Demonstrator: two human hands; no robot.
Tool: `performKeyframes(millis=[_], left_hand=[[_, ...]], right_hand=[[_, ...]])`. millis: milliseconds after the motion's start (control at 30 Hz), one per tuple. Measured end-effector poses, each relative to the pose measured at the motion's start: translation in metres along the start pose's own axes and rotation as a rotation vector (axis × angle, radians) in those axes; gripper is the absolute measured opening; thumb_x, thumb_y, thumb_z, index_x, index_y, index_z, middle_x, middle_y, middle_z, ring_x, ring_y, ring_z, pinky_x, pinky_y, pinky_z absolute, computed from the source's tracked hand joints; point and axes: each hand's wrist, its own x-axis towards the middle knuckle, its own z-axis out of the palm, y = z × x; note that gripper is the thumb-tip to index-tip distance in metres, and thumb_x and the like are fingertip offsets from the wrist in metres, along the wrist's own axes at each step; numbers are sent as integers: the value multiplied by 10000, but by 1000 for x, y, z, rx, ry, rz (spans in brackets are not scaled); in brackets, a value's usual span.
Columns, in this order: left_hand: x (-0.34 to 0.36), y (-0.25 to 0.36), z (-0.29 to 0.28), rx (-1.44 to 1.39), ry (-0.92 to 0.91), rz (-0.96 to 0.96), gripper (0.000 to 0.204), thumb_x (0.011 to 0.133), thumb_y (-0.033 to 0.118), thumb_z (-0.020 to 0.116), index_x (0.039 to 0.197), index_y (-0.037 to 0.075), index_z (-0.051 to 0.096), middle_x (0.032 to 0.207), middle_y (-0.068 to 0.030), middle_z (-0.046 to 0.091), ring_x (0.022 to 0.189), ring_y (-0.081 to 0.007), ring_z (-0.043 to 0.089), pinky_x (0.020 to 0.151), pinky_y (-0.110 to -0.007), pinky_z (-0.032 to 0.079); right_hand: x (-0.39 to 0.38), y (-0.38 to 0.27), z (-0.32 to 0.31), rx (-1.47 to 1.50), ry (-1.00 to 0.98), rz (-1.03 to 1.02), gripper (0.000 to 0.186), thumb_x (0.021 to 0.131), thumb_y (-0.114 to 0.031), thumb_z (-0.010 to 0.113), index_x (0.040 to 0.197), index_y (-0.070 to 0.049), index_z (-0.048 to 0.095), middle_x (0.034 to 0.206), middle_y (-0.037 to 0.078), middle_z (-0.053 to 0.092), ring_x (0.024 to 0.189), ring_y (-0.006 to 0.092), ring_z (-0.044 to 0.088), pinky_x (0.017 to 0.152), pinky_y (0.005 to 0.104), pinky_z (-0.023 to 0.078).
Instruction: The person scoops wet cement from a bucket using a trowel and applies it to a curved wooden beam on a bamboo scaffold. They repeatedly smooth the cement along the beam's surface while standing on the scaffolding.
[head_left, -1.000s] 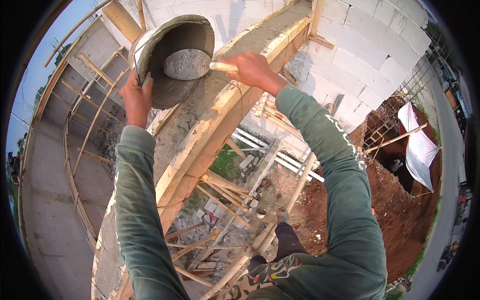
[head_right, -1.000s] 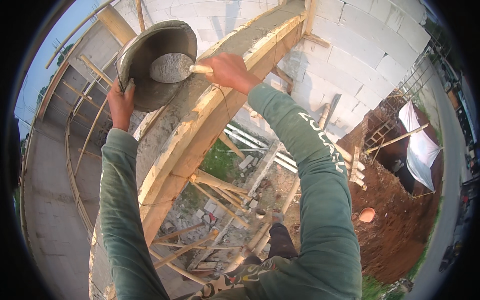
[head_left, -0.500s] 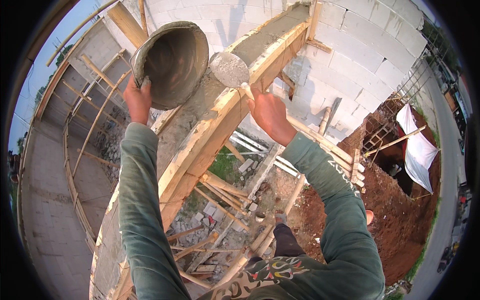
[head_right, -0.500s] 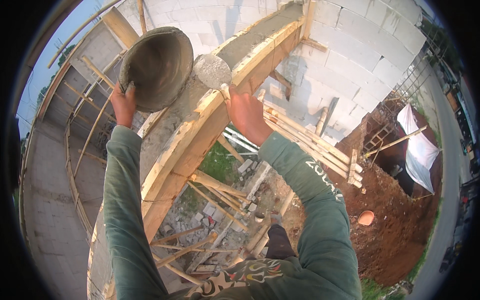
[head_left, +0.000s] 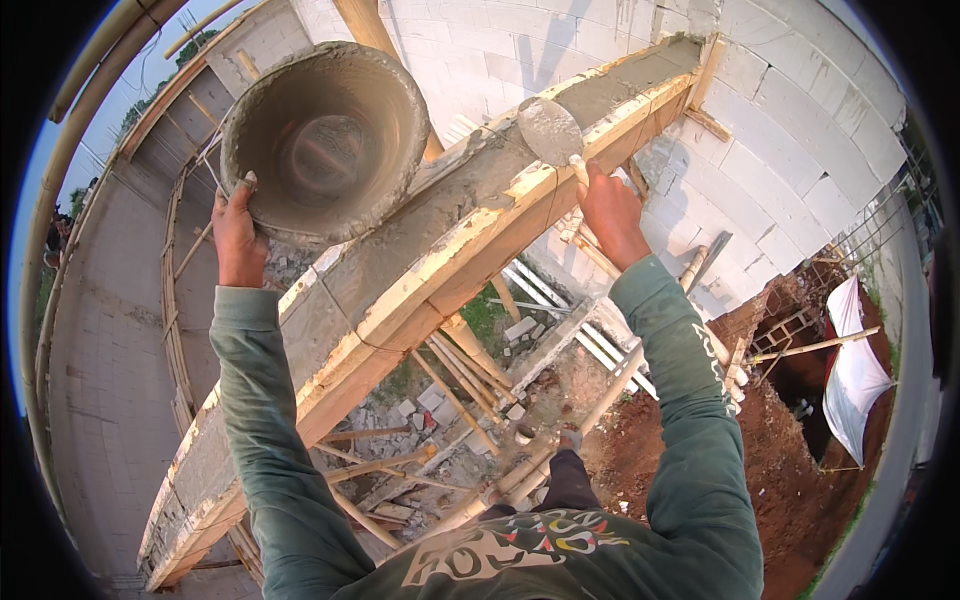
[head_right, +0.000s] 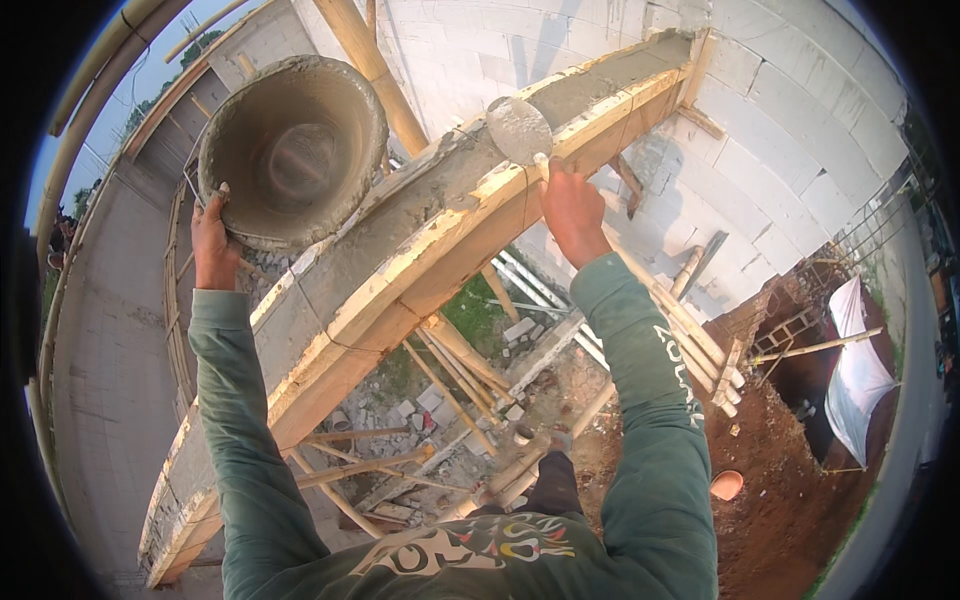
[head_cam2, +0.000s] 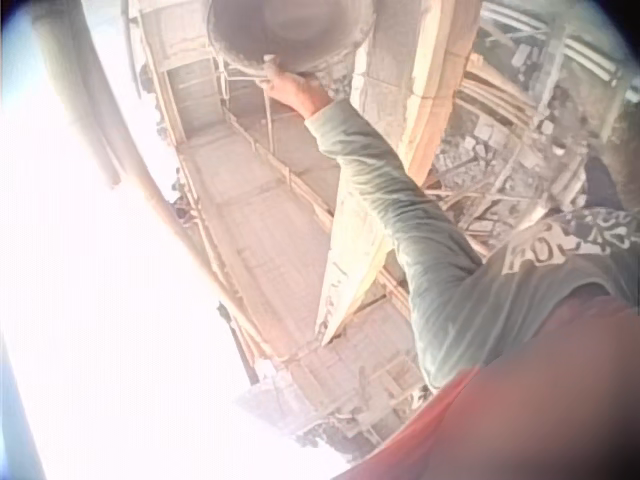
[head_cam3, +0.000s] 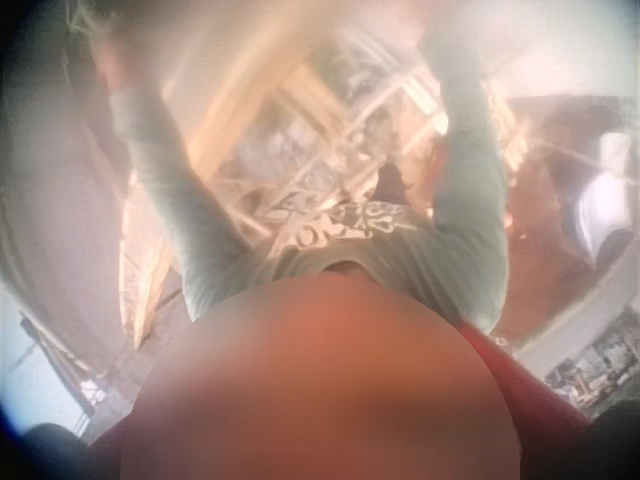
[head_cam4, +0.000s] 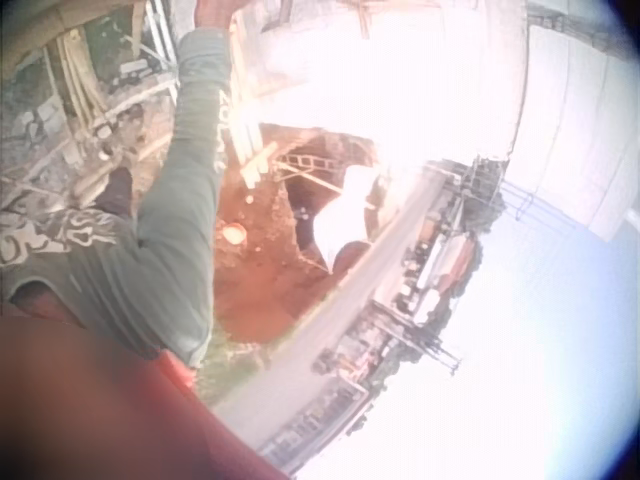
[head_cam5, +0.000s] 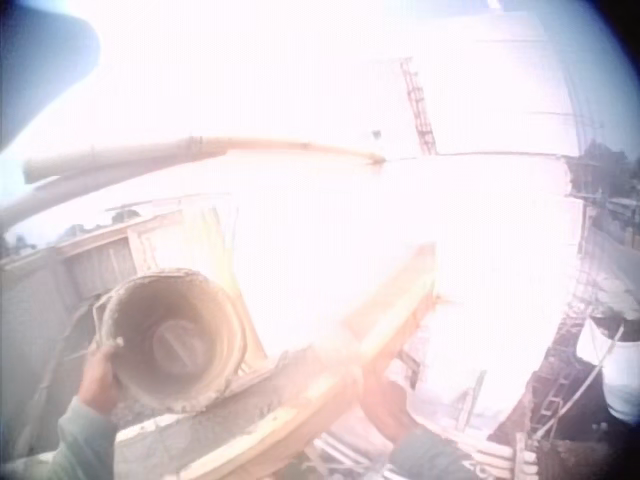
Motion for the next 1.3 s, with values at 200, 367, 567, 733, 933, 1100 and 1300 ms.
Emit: performKeyframes(millis=[200, 367, 567, 733, 933, 1100, 1300], left_hand=[[-119, 124, -164, 85, 337, -16, 243, 915, 75, 569, 1135, -23, 548, 1039, -112, 660, 902, -208, 650, 773, -338, 558], [-291, 221, -275, 187, 744, 80, 291, 929, 105, 557, 1187, -28, 568, 1132, -118, 631, 1025, -217, 616, 878, -359, 531], [-486, 258, -332, 484, 1288, 293, 327, 890, 104, 616, 1183, -26, 550, 1102, -121, 641, 973, -209, 635, 833, -335, 538], [-601, 251, -366, 642, 1479, 172, 355, 878, 75, 596, 1210, -34, 538, 1073, -110, 638, 949, -198, 627, 821, -333, 528], [-716, 158, -412, 997, 1622, -229, 381, 833, 90, 582, 1180, -68, 571, 1071, -153, 640, 905, -239, 604, 807, -379, 471], [-836, 73, -423, 830, 1838, -531, 430, 793, 79, 571, 1198, -62, 571, 1087, -180, 648, 922, -260, 619, 819, -398, 476], [-936, -5, -414, 989, 1993, -1436, 458, 736, 183, 605, 1129, -51, 627, 1051, -243, 662, 963, -398, 638, 855, -422, 496]], right_hand=[[5, 1, 2, -49, -34, 11, 368, 867, -269, 599, 1188, -91, 563, 919, 247, 663, 899, 423, 643, 742, 524, 521], [3, 2, 8, -90, -31, 20, 448, 888, -327, 556, 1287, -125, 527, 979, 252, 658, 925, 440, 630, 768, 529, 502], [-14, -31, 14, -85, 49, 66, 390, 903, -334, 546, 1216, -102, 560, 949, 240, 667, 891, 433, 636, 731, 533, 500], [-103, -180, 33, 554, 246, -259, 342, 898, -301, 628, 1027, 12, 579, 893, 184, 660, 777, 345, 630, 711, 421, 481], [-303, -431, 58, 1228, -196, -638, 316, 884, -214, 651, 1079, 8, 540, 824, 171, 620, 718, 331, 622, 654, 387, 479], [-361, -523, 84, 1226, -58, -844, 416, 876, -215, 655, 1179, 12, 484, 941, 218, 598, 819, 404, 617, 711, 435, 489], [-370, -522, 114, 1034, 104, -834, 445, 886, -236, 655, 1193, 25, 466, 949, 216, 606, 835, 403, 623, 712, 430, 491]])
